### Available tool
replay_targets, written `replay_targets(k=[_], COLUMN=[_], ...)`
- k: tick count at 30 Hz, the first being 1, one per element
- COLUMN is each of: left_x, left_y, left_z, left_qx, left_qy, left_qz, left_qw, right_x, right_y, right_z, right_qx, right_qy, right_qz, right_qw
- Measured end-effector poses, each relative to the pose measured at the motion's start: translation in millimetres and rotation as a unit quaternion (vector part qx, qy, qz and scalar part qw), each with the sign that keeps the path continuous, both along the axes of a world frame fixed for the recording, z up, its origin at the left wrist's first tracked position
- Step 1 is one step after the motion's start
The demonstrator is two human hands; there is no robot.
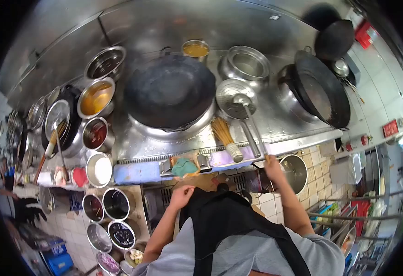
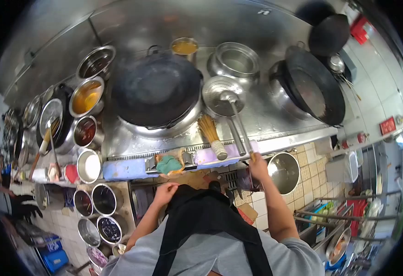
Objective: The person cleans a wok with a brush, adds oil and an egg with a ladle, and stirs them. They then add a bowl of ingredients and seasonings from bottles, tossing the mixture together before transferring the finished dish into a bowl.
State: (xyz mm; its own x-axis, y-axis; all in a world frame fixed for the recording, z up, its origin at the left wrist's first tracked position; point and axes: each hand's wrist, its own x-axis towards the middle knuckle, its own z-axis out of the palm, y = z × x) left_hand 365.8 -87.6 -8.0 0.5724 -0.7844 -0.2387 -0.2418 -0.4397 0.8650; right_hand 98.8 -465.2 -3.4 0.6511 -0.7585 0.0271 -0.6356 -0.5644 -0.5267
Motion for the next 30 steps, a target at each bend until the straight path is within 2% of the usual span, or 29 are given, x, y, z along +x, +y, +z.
replay_targets(k=[1, 2, 3, 5, 7, 8, 9, 11, 13, 15, 17, 19, 21, 23, 25, 27, 28, 29, 30], left_x=[-5, -10, -15, -19, -23, -31, -37, -39, -43, -54, -65, -76, -93, -107, -117, -131, -137, -139, -140], left_y=[6, 13, 22, 40, 57, 69, 81, 99, 119, 146, 169, 188, 200, 207, 201, 200, 198, 195, 192], left_z=[-22, -41, -56, -80, -107, -110, -112, -108, -103, -106, -122, -134, -149, -160, -146, -152, -153, -151, -149], left_qx=[0.021, 0.086, 0.093, 0.172, 0.178, 0.178, 0.180, 0.235, 0.256, 0.280, 0.323, 0.320, 0.316, 0.317, 0.293, 0.259, 0.241, 0.241, 0.255], left_qy=[-0.003, 0.041, 0.039, 0.021, 0.041, 0.062, 0.064, 0.061, 0.060, 0.061, 0.067, 0.097, 0.129, 0.134, 0.145, 0.174, 0.224, 0.223, 0.223], left_qz=[-0.024, -0.029, -0.005, -0.033, 0.026, 0.045, 0.064, 0.077, 0.114, 0.147, 0.192, 0.213, 0.234, 0.261, 0.285, 0.298, 0.341, 0.342, 0.332], left_qw=[1.000, 0.995, 0.995, 0.984, 0.983, 0.981, 0.979, 0.967, 0.958, 0.947, 0.924, 0.918, 0.910, 0.902, 0.901, 0.902, 0.881, 0.880, 0.880], right_x=[22, 45, 68, 99, 133, 156, 179, 222, 259, 294, 339, 387, 426, 459, 507, 513, 513, 514, 515], right_y=[-8, 5, 19, 31, 13, 14, 20, 47, 64, 85, 101, 121, 156, 193, 214, 236, 241, 241, 240], right_z=[45, 102, 149, 171, 170, 184, 198, 224, 228, 248, 259, 252, 241, 221, 166, 183, 193, 200, 207], right_qx=[0.126, 0.295, 0.455, 0.495, 0.317, 0.266, 0.271, 0.303, 0.399, 0.475, 0.516, 0.535, 0.497, 0.411, 0.167, 0.208, 0.248, 0.248, 0.407], right_qy=[0.011, -0.068, -0.138, -0.245, -0.167, -0.158, -0.154, -0.196, -0.201, -0.170, -0.110, -0.076, -0.072, -0.082, -0.114, -0.069, -0.025, -0.025, -0.015], right_qz=[-0.043, -0.083, -0.119, -0.087, -0.041, 0.006, 0.024, 0.053, 0.103, 0.203, 0.263, 0.295, 0.311, 0.326, 0.342, 0.343, 0.338, 0.339, 0.309], right_qw=[0.991, 0.950, 0.872, 0.829, 0.933, 0.951, 0.950, 0.931, 0.889, 0.839, 0.808, 0.788, 0.807, 0.847, 0.918, 0.913, 0.908, 0.907, 0.860])
